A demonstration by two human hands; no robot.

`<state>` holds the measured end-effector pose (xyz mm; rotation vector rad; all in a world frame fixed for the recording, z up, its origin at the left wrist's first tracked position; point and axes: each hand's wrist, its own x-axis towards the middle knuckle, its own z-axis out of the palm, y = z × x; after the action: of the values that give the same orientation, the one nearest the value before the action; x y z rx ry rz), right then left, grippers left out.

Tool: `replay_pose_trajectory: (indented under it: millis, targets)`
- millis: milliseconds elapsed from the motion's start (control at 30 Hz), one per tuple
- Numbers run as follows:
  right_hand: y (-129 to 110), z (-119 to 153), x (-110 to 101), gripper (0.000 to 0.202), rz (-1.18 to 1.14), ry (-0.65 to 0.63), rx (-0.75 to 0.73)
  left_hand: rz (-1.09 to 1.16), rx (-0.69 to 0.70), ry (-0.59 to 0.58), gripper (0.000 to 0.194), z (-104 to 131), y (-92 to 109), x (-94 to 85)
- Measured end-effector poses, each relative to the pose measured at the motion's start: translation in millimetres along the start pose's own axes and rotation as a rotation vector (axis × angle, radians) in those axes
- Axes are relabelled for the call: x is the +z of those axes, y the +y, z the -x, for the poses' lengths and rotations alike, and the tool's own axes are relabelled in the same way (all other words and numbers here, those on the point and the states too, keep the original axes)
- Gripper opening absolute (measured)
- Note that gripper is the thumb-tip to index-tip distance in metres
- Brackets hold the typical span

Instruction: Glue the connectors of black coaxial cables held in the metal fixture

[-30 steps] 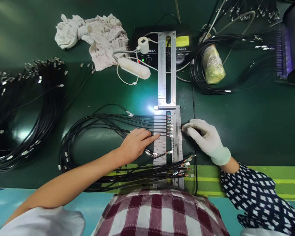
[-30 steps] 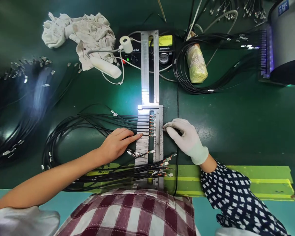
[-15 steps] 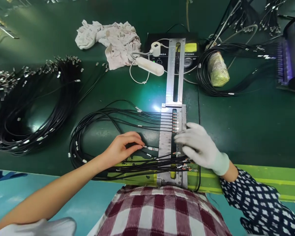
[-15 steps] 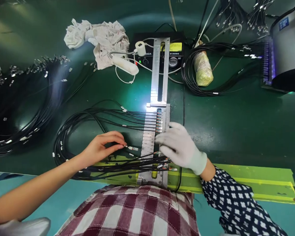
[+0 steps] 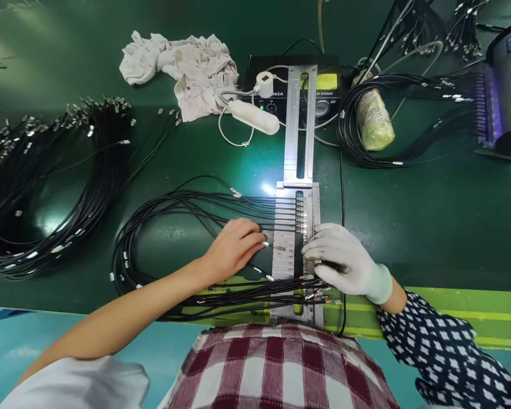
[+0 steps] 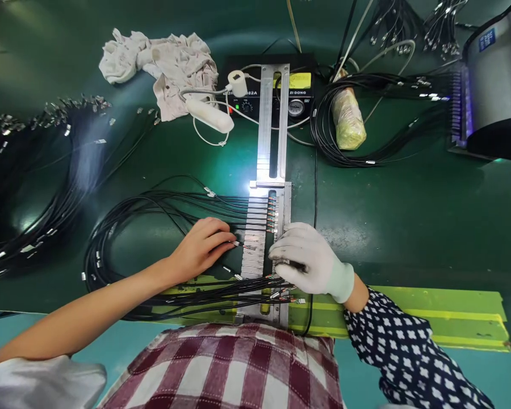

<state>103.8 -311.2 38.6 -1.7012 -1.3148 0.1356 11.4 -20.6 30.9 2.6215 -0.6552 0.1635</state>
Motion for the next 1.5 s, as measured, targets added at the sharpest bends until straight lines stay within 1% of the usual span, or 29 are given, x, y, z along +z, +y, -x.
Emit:
replay_pose_trajectory:
  millis: [133, 200, 233, 267, 333, 400, 467, 567, 667, 800, 900, 1067, 1200, 1300, 1500]
  targets:
    - [2.6, 2.4, 0.3, 0.016, -0.01, 0.052, 0.013, -0.187, -0.089, 0.076, 0.01, 26.8, -22.2, -20.1]
    - [4.1, 3.0, -1.7, 0.015, -0.007, 0.106, 0.047, -0.24, -0.128, 0.096, 0.011, 34.7, -26.8, -25.2]
    - [5.0, 3.4, -2.9, 0.015, -0.001, 0.139, 0.076, -0.239, -0.123, 0.097, 0.013, 35.7, -26.6, -25.1]
    - [6.0, 3.9, -4.1, 0.015, 0.009, 0.176, 0.108, -0.223, -0.095, 0.094, 0.017, 34.5, -25.1, -23.2]
    - [8.3, 5.8, -6.0, 0.015, 0.033, 0.242, 0.177, -0.176, 0.011, 0.077, 0.021, 27.2, -20.3, -16.4]
    - [10.7, 8.3, -6.8, 0.015, 0.05, 0.283, 0.231, -0.129, 0.117, 0.056, 0.019, 16.6, -16.2, -9.4]
    - [12.7, 10.6, -6.4, 0.016, 0.043, 0.302, 0.269, -0.069, 0.163, 0.07, 0.017, 7.1, -13.9, -5.6]
    - [14.5, 11.7, -4.8, 0.016, 0.005, 0.319, 0.292, 0.028, 0.187, 0.121, 0.02, -2.2, -10.9, -6.0]
    - [14.9, 10.1, -4.0, 0.017, -0.029, 0.335, 0.312, 0.087, 0.21, 0.144, 0.026, -8.5, -5.7, -9.3]
    - [15.0, 8.1, -4.9, 0.017, -0.058, 0.326, 0.346, 0.161, 0.169, 0.162, 0.028, -18.6, 1.7, -9.1]
    - [15.2, 8.1, -5.4, 0.018, -0.063, 0.304, 0.369, 0.11, 0.182, 0.138, 0.027, -29.4, 5.9, -1.0]
    - [14.8, 8.7, -5.6, 0.018, -0.052, 0.29, 0.399, 0.039, 0.21, 0.136, 0.025, -44.3, 9.5, 13.3]
    - [13.4, 7.2, -6.4, 0.018, -0.053, 0.275, 0.394, -0.021, 0.255, 0.091, 0.024, -44.5, 9.6, 15.1]
    - [12.6, 5.4, -6.6, 0.017, -0.048, 0.276, 0.393, -0.064, 0.288, 0.078, 0.023, -43.4, 10.1, 15.7]
    - [12.4, 3.6, -6.4, 0.016, -0.048, 0.272, 0.399, -0.024, 0.315, 0.074, 0.024, -48.4, 12.6, 17.6]
